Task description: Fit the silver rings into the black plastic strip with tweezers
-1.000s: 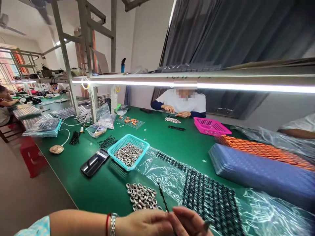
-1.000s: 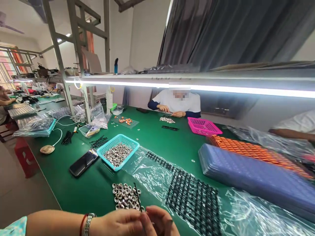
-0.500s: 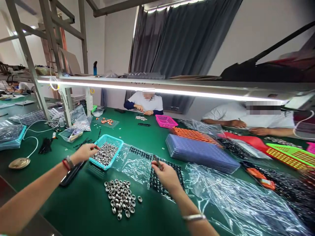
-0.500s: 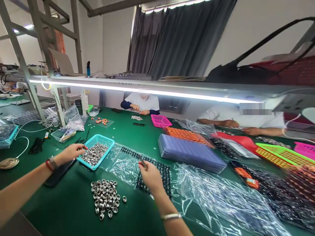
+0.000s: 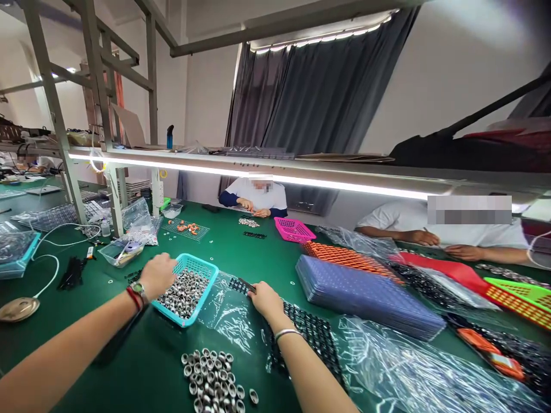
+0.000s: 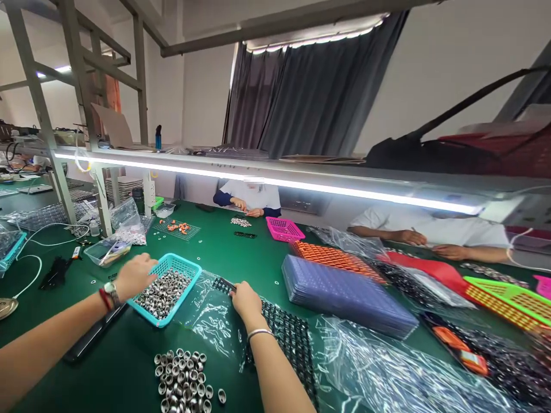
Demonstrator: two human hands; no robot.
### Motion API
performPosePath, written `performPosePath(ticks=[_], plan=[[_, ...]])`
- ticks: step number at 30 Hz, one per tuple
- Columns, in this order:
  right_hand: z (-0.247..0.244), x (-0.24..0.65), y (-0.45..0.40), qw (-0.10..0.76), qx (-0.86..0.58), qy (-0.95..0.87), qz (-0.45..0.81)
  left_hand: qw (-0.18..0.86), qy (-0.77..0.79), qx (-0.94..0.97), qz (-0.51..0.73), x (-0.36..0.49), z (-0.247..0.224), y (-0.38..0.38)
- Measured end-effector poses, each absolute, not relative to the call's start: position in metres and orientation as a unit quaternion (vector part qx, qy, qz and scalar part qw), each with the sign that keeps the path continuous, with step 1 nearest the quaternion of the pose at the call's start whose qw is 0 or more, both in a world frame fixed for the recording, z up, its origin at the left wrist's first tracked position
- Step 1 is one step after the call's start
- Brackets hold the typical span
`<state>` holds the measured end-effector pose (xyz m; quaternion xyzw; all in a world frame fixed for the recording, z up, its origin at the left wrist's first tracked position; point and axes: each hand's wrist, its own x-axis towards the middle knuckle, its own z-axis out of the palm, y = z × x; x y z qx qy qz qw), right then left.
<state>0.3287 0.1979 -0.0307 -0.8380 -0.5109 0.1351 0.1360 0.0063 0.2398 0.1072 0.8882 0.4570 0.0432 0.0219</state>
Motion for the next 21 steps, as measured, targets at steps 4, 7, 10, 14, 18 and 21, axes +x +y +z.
performPosePath(ticks=[4, 7, 10, 14, 18, 21], plan=[[-0.033, 0.337, 0.198, 0.141, -0.833, -0.515, 0.145, 0.041, 0.277, 0.959, 0.031, 0.070, 0.067, 0.175], [-0.033, 0.342, 0.199, 0.160, -0.832, -0.505, 0.163, 0.052, 0.239, 0.970, -0.008, 0.106, 0.038, 0.150], [-0.028, 0.349, 0.201, 0.190, -0.831, -0.485, 0.196, 0.050, 0.248, 0.966, -0.054, 0.120, 0.023, 0.149], [-0.009, 0.360, 0.202, 0.251, -0.810, -0.472, 0.240, 0.053, 0.249, 0.964, -0.083, 0.118, 0.019, 0.157], [0.016, 0.365, 0.179, 0.317, -0.778, -0.486, 0.242, 0.073, 0.233, 0.968, -0.050, 0.108, 0.022, 0.158], [0.027, 0.354, 0.128, 0.334, -0.751, -0.517, 0.240, 0.098, 0.211, 0.973, 0.011, 0.089, 0.024, 0.153]])
